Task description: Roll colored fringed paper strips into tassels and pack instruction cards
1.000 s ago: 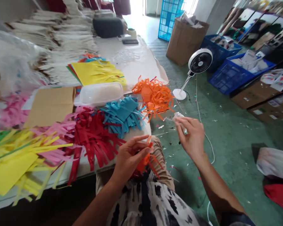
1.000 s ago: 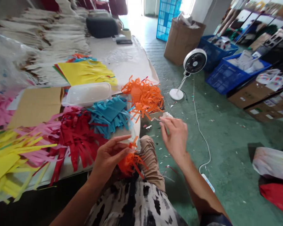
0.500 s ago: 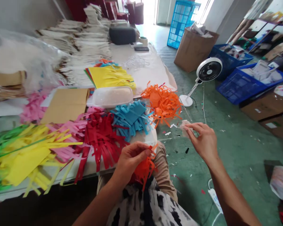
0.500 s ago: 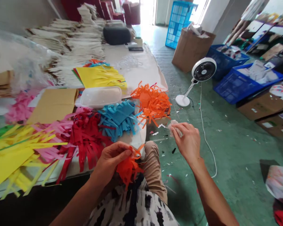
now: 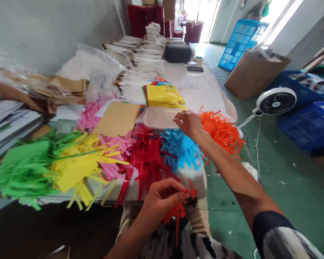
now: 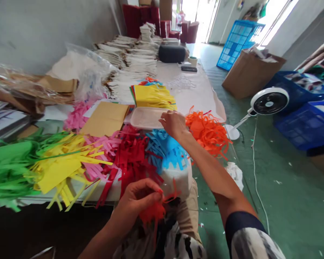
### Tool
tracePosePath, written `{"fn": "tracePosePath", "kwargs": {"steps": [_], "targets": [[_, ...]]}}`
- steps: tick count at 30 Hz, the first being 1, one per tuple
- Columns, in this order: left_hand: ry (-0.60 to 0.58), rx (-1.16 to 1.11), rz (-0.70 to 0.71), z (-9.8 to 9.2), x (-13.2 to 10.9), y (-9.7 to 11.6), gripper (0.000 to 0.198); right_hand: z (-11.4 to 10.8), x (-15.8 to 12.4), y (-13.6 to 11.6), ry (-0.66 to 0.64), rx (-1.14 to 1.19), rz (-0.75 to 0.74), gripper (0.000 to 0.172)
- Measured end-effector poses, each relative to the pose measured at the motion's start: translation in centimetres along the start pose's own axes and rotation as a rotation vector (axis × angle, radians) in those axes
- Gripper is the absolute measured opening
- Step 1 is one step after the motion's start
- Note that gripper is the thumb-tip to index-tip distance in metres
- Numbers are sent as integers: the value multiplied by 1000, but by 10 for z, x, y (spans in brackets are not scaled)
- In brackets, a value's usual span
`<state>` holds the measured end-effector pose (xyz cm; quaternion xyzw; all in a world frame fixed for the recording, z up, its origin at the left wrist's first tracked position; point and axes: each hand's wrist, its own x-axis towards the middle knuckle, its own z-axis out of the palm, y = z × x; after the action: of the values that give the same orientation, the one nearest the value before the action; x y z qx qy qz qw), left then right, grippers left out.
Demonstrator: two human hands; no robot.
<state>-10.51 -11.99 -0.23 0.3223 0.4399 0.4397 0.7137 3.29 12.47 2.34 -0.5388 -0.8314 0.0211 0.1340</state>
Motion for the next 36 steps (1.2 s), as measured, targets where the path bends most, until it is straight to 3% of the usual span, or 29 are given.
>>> {"fn": "tracePosePath", "kwargs": {"steps": [5, 10, 14, 16, 20, 24, 36], "targets": [[91, 7, 1, -26, -8, 0, 28, 33, 35, -14, -50, -32, 70, 19], [146, -6, 47, -37, -10, 4, 23, 27, 29, -15, 14, 80, 64, 25], [225, -28, 156, -39, -10, 11, 22, -2, -14, -30, 77, 296, 7, 20], [279, -11, 242, -37, -12, 15, 21, -19, -55, -42, 96, 671, -54, 20], [314, 38, 314, -24, -19, 20, 18, -41, -136, -57, -107, 1047, -68, 16], [269, 101, 303, -9, -26, 15, 18, -47, -178, -60, -119, 1092, -69, 8], [246, 167, 360, 13, -43, 10, 17, -70, -214, -64, 61, 853, -145, 6]]}}
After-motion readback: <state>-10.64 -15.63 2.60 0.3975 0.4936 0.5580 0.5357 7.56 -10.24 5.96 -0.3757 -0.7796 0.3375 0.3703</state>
